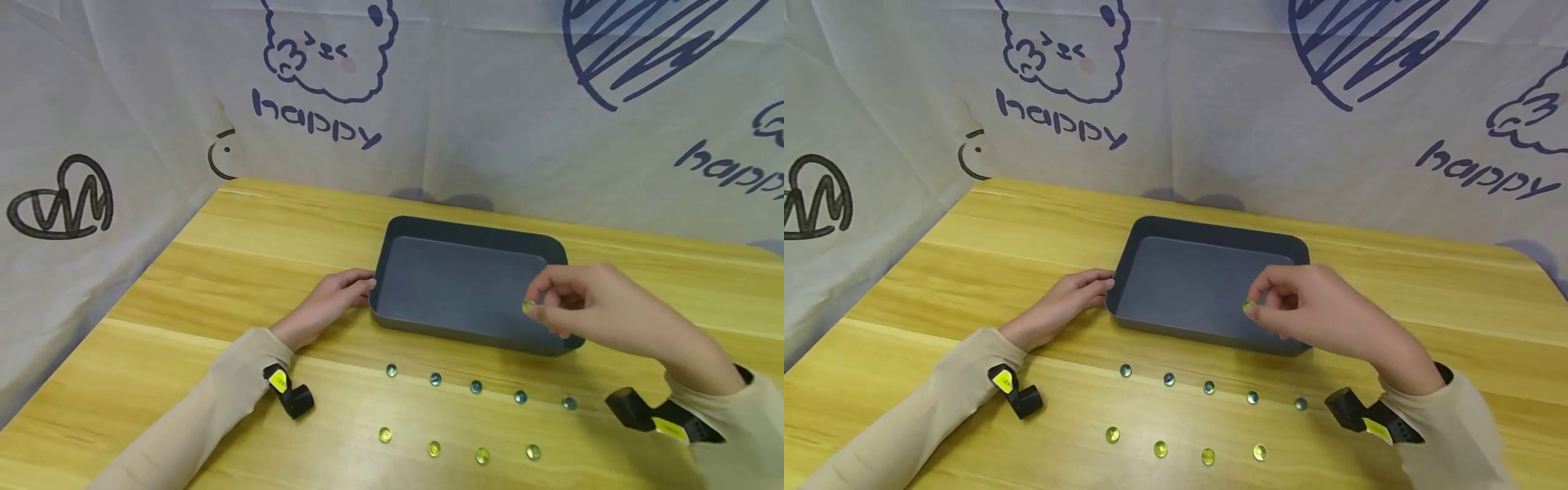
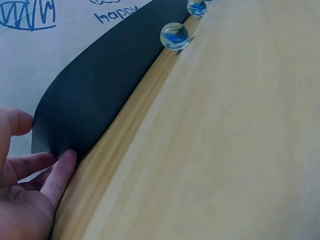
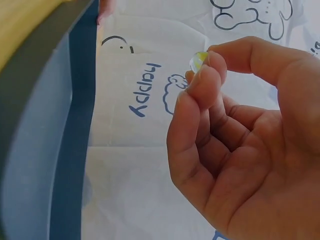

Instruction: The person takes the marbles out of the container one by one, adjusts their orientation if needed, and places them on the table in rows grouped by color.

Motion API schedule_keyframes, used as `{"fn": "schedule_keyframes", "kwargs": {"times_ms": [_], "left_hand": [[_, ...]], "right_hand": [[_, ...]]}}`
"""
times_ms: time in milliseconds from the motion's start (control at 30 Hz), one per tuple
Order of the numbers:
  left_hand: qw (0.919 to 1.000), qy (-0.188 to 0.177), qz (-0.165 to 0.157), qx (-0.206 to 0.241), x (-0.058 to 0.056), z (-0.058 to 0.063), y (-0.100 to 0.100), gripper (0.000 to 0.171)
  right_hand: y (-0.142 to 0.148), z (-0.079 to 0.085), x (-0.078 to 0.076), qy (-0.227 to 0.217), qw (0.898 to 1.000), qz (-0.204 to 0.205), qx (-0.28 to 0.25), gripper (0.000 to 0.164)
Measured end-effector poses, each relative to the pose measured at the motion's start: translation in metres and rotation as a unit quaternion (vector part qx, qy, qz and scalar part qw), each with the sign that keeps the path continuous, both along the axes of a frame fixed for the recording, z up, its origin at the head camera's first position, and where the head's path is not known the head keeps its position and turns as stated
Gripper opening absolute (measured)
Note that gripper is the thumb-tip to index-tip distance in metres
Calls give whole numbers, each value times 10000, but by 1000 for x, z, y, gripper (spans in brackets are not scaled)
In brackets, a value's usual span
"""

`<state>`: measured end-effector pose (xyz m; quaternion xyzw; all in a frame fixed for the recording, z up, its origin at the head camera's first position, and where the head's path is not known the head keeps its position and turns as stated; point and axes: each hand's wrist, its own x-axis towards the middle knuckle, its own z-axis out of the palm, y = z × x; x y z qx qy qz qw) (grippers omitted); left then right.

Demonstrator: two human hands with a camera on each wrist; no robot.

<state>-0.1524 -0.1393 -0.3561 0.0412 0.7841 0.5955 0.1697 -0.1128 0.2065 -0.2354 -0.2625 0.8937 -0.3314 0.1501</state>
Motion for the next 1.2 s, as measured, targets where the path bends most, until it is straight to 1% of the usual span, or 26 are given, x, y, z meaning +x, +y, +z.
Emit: {"fn": "schedule_keyframes", "kwargs": {"times_ms": [200,433,600,700,800,933,1067,1200], "left_hand": [[10000,-68,9,16,0,1,1,48],[10000,-43,24,4,1,1,-1,48],[10000,-51,18,-36,1,1,-1,49],[10000,-31,14,-19,1,1,0,49],[10000,-14,5,-2,1,1,1,48],[10000,6,2,-8,2,1,2,48],[10000,35,-9,-14,2,1,2,48],[10000,60,-16,2,2,-1,2,48]], "right_hand": [[15,-10,15,19,9999,171,2,8],[21,-22,24,91,9972,646,-353,13],[29,-29,31,307,9940,984,-361,20],[34,-33,33,360,9909,1237,-388,25],[40,-38,35,191,9876,1468,-529,26],[46,-44,37,194,9850,1601,-607,26],[52,-49,40,250,9827,1704,-683,31],[55,-56,41,156,9779,1915,-820,32]]}}
